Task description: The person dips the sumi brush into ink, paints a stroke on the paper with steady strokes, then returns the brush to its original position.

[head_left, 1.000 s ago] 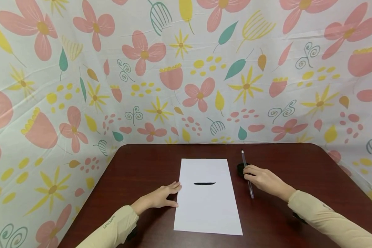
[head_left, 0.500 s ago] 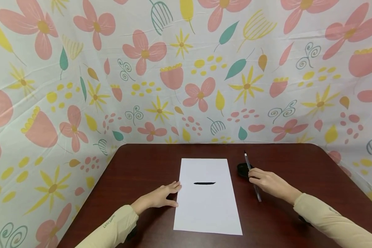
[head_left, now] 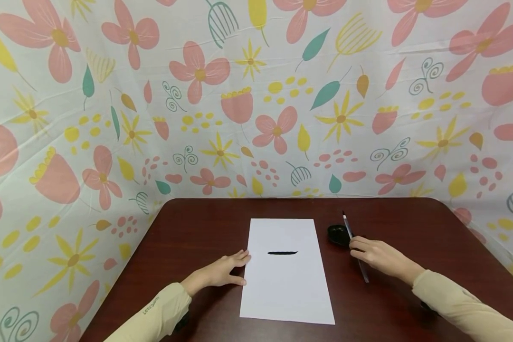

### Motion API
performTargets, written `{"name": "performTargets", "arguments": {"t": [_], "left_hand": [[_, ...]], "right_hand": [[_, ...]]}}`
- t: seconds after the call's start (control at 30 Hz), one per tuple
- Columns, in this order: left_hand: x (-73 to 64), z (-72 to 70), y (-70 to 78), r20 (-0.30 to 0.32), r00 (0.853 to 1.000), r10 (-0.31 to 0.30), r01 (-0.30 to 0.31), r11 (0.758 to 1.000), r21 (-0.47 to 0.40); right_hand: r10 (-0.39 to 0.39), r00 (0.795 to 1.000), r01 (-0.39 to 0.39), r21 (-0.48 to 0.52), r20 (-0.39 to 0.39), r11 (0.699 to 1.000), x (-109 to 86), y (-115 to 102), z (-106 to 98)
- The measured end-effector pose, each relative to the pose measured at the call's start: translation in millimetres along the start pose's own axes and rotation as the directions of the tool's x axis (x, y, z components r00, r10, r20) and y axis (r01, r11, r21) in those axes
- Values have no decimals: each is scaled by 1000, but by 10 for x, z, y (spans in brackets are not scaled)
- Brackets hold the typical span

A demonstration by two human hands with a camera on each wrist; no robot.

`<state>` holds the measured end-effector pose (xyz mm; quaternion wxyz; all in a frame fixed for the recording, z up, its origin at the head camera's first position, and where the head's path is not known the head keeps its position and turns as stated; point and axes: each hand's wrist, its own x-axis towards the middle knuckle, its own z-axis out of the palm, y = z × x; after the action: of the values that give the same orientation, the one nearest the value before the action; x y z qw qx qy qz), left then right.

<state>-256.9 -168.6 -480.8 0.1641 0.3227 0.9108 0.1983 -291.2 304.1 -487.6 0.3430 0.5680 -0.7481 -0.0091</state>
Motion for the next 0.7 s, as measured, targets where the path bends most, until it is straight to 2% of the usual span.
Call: {"name": "performTargets", "arguments": {"t": [0.47,0.7], "left_hand": [[-20,-1,16,1,1000,-3,3,1000,-23],[-11,7,-15,-7,1000,8,-8,1000,-9]], "right_hand": [[5,999,-4,-46,40,999,-143,-6,-26],[-1,997,4,-31,79,1000,-193,17,-8]]}}
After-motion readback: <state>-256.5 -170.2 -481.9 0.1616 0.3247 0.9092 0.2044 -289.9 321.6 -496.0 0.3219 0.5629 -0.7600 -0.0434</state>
